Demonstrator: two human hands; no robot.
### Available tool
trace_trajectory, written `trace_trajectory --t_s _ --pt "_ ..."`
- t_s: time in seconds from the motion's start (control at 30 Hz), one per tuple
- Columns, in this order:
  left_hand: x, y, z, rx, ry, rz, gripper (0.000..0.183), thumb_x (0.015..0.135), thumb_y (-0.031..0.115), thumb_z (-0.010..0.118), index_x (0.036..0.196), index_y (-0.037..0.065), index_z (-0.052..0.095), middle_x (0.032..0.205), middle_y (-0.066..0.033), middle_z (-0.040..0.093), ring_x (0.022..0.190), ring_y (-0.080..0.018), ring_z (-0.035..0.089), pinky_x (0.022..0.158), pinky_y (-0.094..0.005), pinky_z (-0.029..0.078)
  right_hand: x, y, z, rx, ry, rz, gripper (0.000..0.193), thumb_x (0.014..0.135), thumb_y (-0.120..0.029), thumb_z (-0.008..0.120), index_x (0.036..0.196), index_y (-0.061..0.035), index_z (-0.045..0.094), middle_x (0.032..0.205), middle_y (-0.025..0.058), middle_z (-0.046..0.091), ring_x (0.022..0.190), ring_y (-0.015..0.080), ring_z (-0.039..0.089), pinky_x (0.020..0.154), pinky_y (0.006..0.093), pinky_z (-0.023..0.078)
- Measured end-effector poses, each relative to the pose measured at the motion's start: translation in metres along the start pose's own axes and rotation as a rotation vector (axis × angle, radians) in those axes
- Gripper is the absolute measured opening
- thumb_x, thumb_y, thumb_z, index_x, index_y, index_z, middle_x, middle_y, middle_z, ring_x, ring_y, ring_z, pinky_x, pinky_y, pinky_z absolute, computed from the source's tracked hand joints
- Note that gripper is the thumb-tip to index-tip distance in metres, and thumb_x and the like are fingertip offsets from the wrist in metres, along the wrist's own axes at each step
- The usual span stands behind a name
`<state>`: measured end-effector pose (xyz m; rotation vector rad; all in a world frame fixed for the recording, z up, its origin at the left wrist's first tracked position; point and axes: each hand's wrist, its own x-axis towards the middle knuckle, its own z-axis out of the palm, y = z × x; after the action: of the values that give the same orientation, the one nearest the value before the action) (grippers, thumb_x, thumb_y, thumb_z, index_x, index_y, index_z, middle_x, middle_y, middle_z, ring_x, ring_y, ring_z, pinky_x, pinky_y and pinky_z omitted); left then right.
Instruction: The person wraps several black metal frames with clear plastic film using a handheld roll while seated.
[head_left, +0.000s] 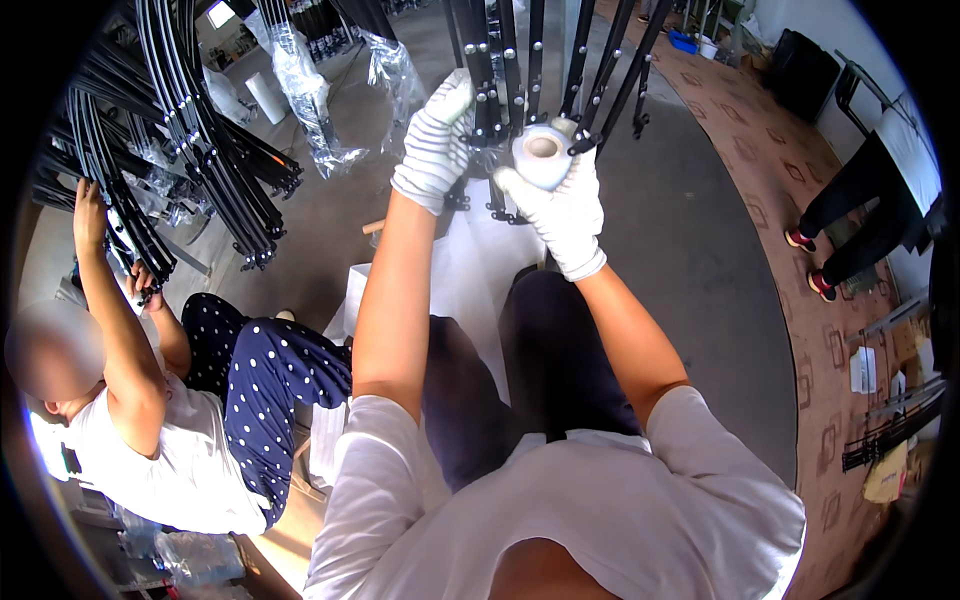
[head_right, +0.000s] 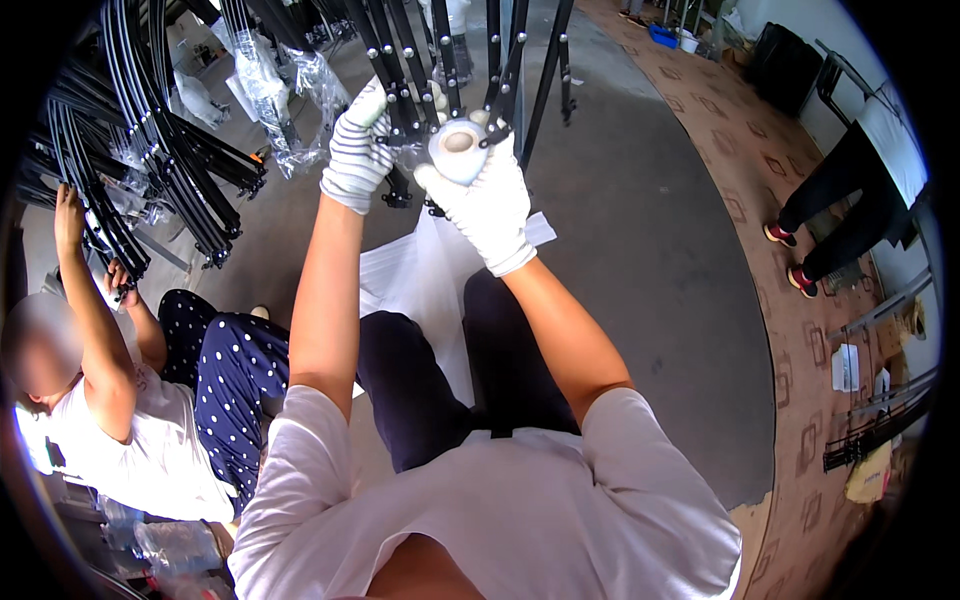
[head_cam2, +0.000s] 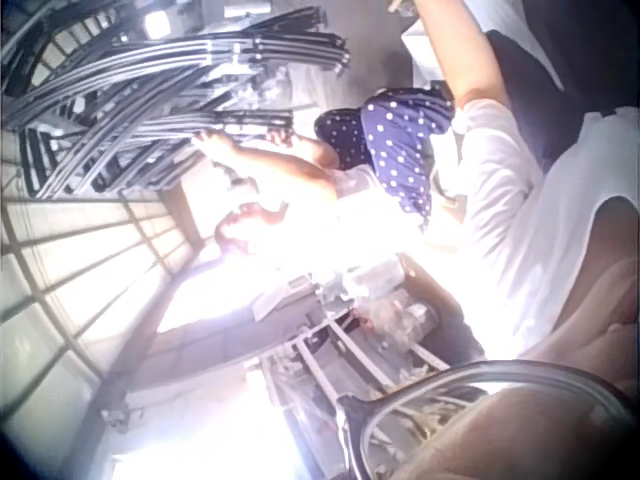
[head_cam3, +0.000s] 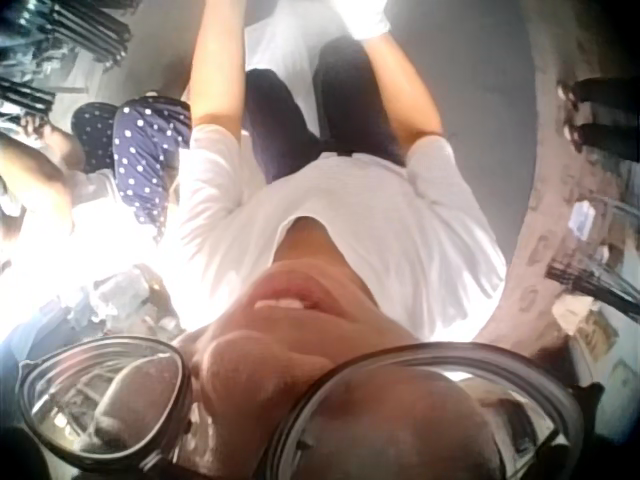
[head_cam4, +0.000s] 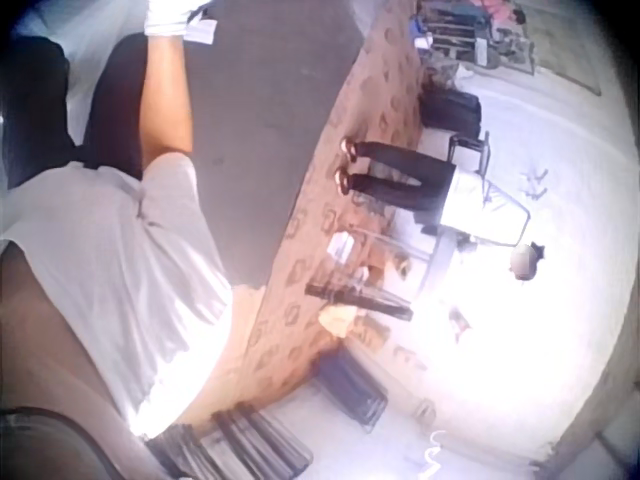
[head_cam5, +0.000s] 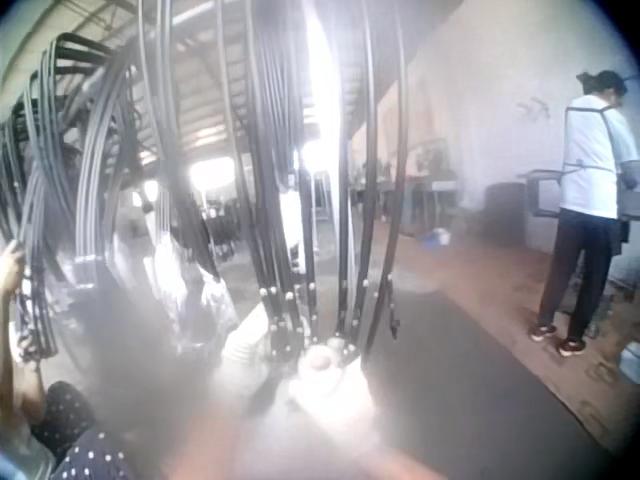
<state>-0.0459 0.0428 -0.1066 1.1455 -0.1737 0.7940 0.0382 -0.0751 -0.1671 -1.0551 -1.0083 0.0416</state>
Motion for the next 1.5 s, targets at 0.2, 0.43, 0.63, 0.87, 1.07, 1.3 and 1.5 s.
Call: trace_trajectory --t_s 0.2,0.43,0.63,0.87,1.07,1.3,1.5 --pt "0.0 -0.003 -0.015 -0.001 -0.049 -0.019 0.036 0.08 0.02 0.052 0.11 0.001 0.047 0.1 -0.008 0.056 0.091 -0.0181 0.055 0.08 -0.0302 0.045 0.008 -0.006 0.001 0.092 -0.026 0.034 0.062 0.057 -0.016 0.075 0.107 -0.0038 0.04 0.091 0.0067 0.056 0.082 0.0128 0.055 0.073 0.0262 0.046" --pt "-0.007 -0.002 -0.02 -0.076 -0.007 -0.028 0.032 0.08 0.02 0.05 0.107 0.001 0.05 0.098 -0.0086 0.057 0.09 -0.0188 0.055 0.08 -0.0309 0.045 0.015 0.0 0.0 0.208 -0.005 0.0 0.063 0.058 -0.008 0.074 0.108 -0.0025 0.037 0.095 0.0078 0.052 0.083 0.0137 0.054 0.072 0.0259 0.047" --pt "-0.019 0.016 -0.004 0.029 -0.043 -0.103 0.042 0.08 0.027 0.05 0.11 -0.003 0.046 0.101 -0.021 0.055 0.088 -0.0312 0.058 0.08 -0.0402 0.047 0.013 -0.008 -0.004 0.113 -0.115 0.132 0.067 0.054 -0.008 0.076 0.11 -0.0053 0.038 0.097 0.0071 0.051 0.086 0.0136 0.053 0.075 0.0269 0.046" --pt "-0.025 -0.004 -0.013 0.163 -0.236 0.041 0.065 0.072 0.029 0.063 0.122 0.003 0.031 0.111 -0.017 0.05 0.098 -0.0232 0.053 0.087 -0.0354 0.042 0.013 0.003 -0.001 0.171 -0.191 0.196 0.07 0.052 -0.011 0.079 0.111 -0.006 0.04 0.093 0.0057 0.053 0.084 0.0138 0.052 0.077 0.0273 0.044" --pt "-0.028 -0.018 -0.018 0.253 -0.106 -0.032 0.063 0.064 0.009 0.068 0.119 0.004 0.038 0.111 -0.0132 0.051 0.104 -0.0213 0.049 0.091 -0.0333 0.038 0.012 0.008 0.001 -0.004 -0.057 0.131 0.067 0.056 -0.02 0.077 0.11 -0.0047 0.04 0.093 0.0097 0.053 0.085 0.0154 0.053 0.074 0.0277 0.046" --pt "-0.025 -0.033 -0.001 0.347 -0.071 0.269 0.057 0.069 0.004 0.065 0.118 0.005 0.037 0.108 -0.0158 0.052 0.096 -0.021 0.054 0.085 -0.0329 0.044 0.012 -0.004 0.001 -0.067 -0.024 0.114 0.066 0.058 -0.019 0.077 0.111 -0.0026 0.039 0.092 0.0094 0.052 0.084 0.0143 0.052 0.074 0.0262 0.045" --pt "-0.024 -0.047 -0.002 0.414 0.001 0.411 0.058 0.072 0.0 0.06 0.123 0.007 0.033 0.111 -0.0151 0.05 0.096 -0.0196 0.054 0.083 -0.0306 0.044 0.015 0.007 0.002 0.09 -0.04 0.145 0.065 0.059 -0.015 0.076 0.111 -0.0027 0.039 0.092 0.0089 0.051 0.084 0.0142 0.052 0.075 0.0259 0.045"
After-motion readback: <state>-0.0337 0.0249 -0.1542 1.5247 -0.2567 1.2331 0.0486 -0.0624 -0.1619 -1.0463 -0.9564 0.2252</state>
